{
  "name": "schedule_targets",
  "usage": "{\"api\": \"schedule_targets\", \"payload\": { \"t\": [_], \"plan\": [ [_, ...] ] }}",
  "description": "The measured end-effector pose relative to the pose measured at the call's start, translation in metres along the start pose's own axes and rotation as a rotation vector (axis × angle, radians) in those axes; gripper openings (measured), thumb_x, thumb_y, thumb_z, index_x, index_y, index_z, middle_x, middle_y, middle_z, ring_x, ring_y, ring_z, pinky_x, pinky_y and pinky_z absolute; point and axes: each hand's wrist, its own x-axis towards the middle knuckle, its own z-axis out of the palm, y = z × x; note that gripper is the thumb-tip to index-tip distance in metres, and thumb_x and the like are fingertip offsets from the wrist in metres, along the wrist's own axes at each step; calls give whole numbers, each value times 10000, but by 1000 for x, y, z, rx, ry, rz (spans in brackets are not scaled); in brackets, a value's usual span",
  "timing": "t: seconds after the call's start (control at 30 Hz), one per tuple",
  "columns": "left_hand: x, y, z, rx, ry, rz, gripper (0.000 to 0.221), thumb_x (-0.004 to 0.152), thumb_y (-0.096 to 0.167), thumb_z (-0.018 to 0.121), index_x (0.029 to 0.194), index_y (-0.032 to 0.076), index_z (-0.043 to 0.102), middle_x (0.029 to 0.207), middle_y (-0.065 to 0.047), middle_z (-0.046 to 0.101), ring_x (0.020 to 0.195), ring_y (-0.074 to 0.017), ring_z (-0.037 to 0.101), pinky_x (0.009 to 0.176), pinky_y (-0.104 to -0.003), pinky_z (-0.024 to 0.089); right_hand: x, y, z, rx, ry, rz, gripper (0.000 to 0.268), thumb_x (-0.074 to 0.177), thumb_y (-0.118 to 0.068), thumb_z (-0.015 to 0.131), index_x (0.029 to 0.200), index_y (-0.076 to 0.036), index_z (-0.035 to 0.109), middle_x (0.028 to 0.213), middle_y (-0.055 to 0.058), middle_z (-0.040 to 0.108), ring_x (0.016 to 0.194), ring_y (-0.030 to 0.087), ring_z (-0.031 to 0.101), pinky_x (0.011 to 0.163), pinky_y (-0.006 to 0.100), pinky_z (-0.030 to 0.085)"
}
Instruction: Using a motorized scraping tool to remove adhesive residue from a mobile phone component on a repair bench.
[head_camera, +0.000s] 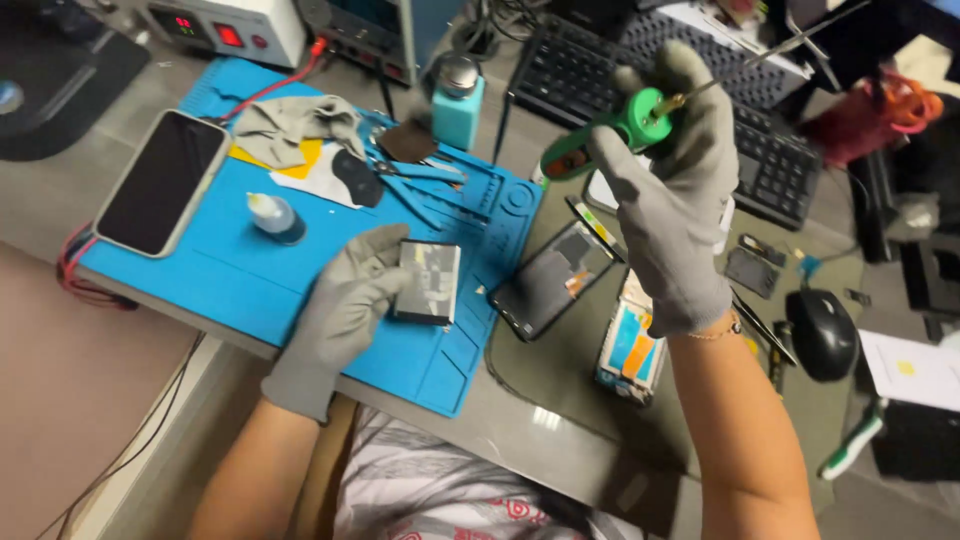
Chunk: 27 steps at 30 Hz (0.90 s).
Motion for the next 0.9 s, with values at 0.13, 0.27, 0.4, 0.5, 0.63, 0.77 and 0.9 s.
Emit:
{"api": "schedule_targets", "payload": {
  "t": [0.13,0.27,0.4,0.5,0.63,0.77,0.9],
  "plan": [
    [11,-21,-13,83,41,4,541,879,-65,661,1407,25,587,1299,-125,698,1217,-213,665,1001,-287,520,48,-16,67,24,-160,-337,431,1087,128,667,1414,-70,469,1395,146,578,1313,227,598,1174,336,515],
    [14,-38,-20,-48,-109,119,520,869,-96,664,1375,-7,584,1294,-156,705,1214,-260,677,1024,-371,553,93,12,121,-272,-124,-384,268,926,26,709,991,-81,472,864,27,430,779,154,403,695,338,403],
    [19,-43,-24,-166,-232,195,511,861,-106,700,1349,16,612,1181,-82,678,1120,-192,672,962,-312,564,118,67,143,-378,16,-281,235,927,-200,770,876,-137,550,772,-22,495,729,100,464,613,332,441],
    [16,-46,-23,-179,-239,177,507,869,-88,693,1356,13,592,1245,-115,694,1177,-214,669,1031,-342,544,131,95,150,-488,49,-292,271,807,-186,773,1019,-123,617,912,74,580,823,221,597,716,365,504],
    [15,-42,-22,-120,-219,168,521,860,-90,679,1362,24,601,1140,-63,641,1092,-155,639,967,-284,529,136,118,149,-486,56,-244,239,792,-199,784,982,-135,652,916,44,639,815,185,636,711,337,542],
    [17,-44,-21,-137,-200,133,560,839,-151,644,1371,19,600,1086,-31,603,1030,-99,603,922,-233,503,147,165,148,-623,-49,-207,307,770,-204,841,972,-153,615,951,51,599,869,219,580,751,362,508],
    [22,-48,-24,-132,-235,146,563,847,-117,667,1392,-9,572,1066,-25,566,1018,-90,590,894,-223,501,144,171,157,-750,-169,-53,352,762,-303,852,1013,-177,639,1030,78,637,932,284,626,800,423,518]
  ]
}}
